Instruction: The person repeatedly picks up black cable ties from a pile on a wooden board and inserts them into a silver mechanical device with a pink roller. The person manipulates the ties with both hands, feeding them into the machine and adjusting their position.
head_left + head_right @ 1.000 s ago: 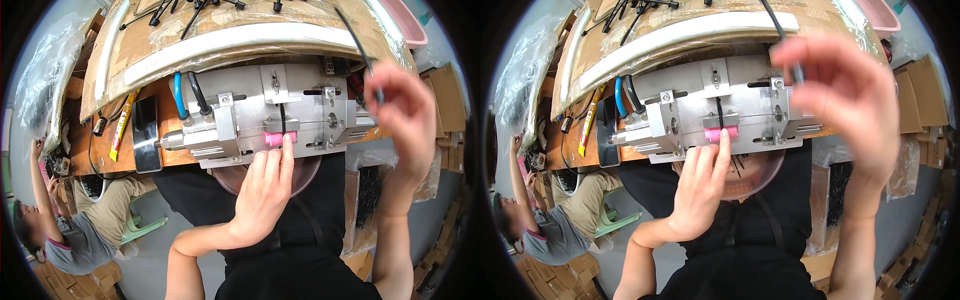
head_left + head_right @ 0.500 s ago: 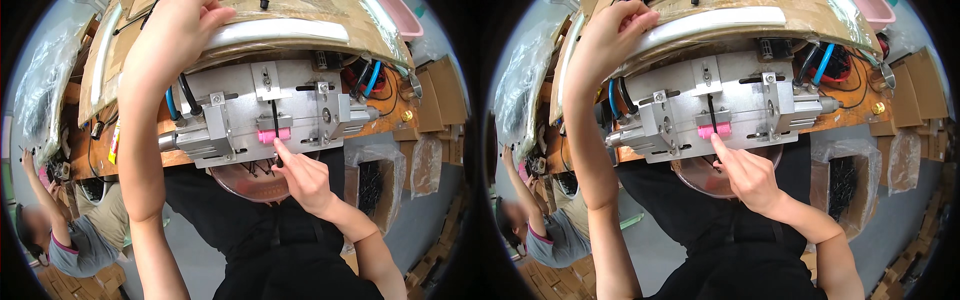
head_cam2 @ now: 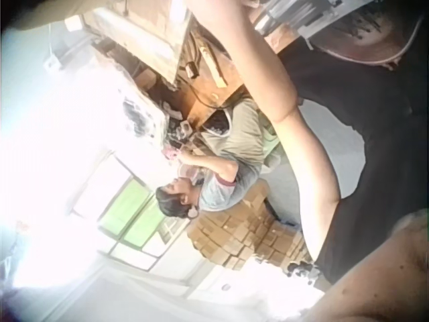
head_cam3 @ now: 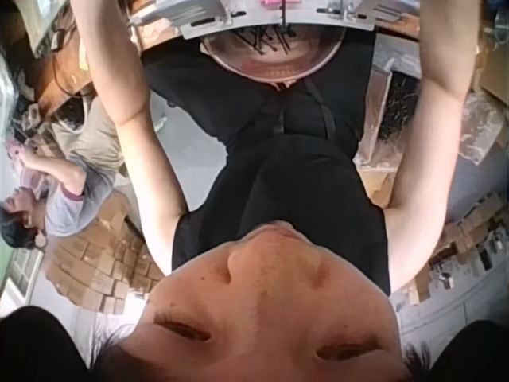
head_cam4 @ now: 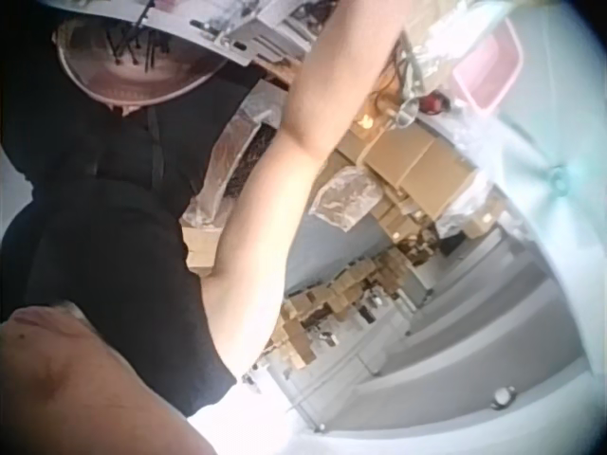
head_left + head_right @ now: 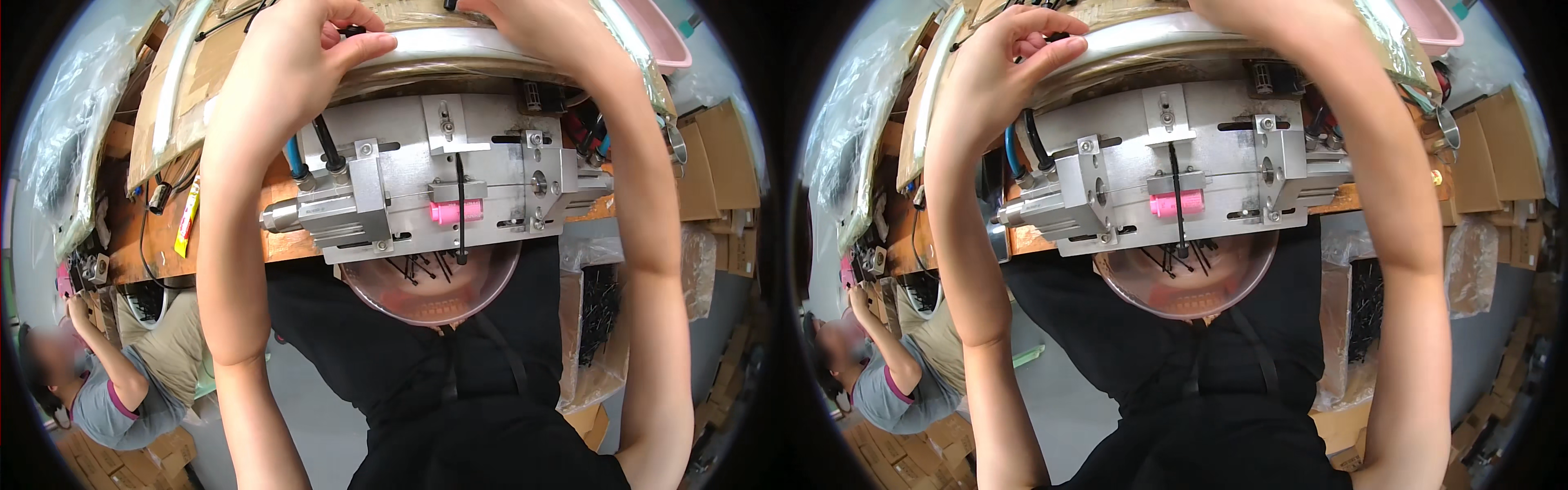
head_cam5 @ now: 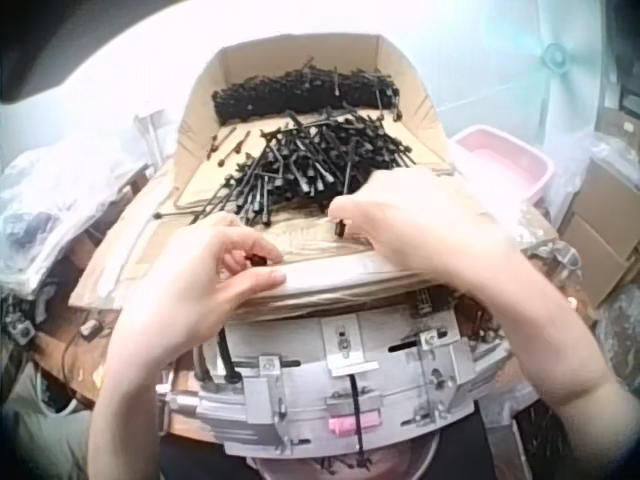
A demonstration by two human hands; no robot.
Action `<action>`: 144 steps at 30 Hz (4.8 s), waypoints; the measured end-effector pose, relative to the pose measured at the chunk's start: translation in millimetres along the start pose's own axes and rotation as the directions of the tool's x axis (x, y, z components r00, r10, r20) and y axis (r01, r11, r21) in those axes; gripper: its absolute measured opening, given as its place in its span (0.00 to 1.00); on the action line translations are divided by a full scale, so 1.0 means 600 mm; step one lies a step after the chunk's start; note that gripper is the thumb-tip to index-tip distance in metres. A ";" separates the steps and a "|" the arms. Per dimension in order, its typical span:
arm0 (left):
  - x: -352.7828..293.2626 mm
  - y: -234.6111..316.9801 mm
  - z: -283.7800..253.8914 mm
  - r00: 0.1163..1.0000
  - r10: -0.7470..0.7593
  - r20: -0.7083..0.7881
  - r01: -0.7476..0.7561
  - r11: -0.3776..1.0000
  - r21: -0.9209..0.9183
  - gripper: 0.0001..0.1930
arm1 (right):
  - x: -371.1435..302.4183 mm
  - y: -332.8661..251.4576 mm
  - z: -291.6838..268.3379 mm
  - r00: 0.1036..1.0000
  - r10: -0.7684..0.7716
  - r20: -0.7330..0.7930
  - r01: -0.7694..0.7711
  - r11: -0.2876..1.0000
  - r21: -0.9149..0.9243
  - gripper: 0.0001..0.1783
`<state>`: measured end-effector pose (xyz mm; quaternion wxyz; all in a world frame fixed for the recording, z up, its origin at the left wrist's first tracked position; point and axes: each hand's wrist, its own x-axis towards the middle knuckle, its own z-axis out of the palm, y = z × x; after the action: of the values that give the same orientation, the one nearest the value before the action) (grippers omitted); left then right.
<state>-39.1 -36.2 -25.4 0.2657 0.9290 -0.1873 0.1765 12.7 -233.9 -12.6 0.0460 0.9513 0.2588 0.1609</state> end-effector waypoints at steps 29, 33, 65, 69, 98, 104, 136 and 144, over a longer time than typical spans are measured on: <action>-0.272 0.088 0.171 0.997 0.039 0.062 -0.044 0.996 0.081 0.35 | -0.302 -0.084 0.012 0.716 0.671 -0.194 -0.008 0.285 0.958 0.11; -0.276 0.083 0.166 0.995 0.036 0.091 -0.047 0.993 0.111 0.33 | -0.331 -0.120 0.050 0.898 0.382 -0.220 -0.052 0.586 0.809 0.20; 0.002 -0.023 0.043 0.864 0.307 -0.399 -0.317 0.947 0.044 0.14 | -0.195 -0.102 0.069 0.846 -0.274 -0.458 0.432 0.856 0.286 0.12; 0.109 -0.054 0.064 0.811 0.408 -0.419 -0.299 0.905 0.303 0.07 | -0.002 -0.025 0.046 0.770 -0.145 -0.621 0.176 0.984 -0.013 0.10; -0.187 0.042 0.022 0.977 0.137 -0.161 -0.143 0.989 -0.025 0.29 | -0.109 0.135 -0.058 0.970 0.221 -0.101 0.150 -0.217 0.965 0.14; -0.278 0.086 0.165 0.999 0.038 0.012 -0.038 0.999 0.034 0.38 | -0.218 0.112 -0.014 0.898 0.429 -0.098 0.087 0.045 0.995 0.23; 0.039 -0.073 -0.001 0.949 0.294 0.115 -0.295 0.955 -0.006 0.07 | -0.304 -0.173 0.111 0.990 0.092 -0.106 0.004 0.736 0.677 0.36; -0.030 -0.022 0.009 0.926 0.279 -0.255 -0.271 0.960 0.066 0.10 | -0.054 -0.031 0.031 0.807 0.093 -0.583 -0.051 0.995 0.090 0.15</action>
<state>-47.5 -24.1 -42.9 0.2471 0.8659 -0.2762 0.3360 -16.3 -234.7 -42.7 -0.0753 0.8655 0.2295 0.4389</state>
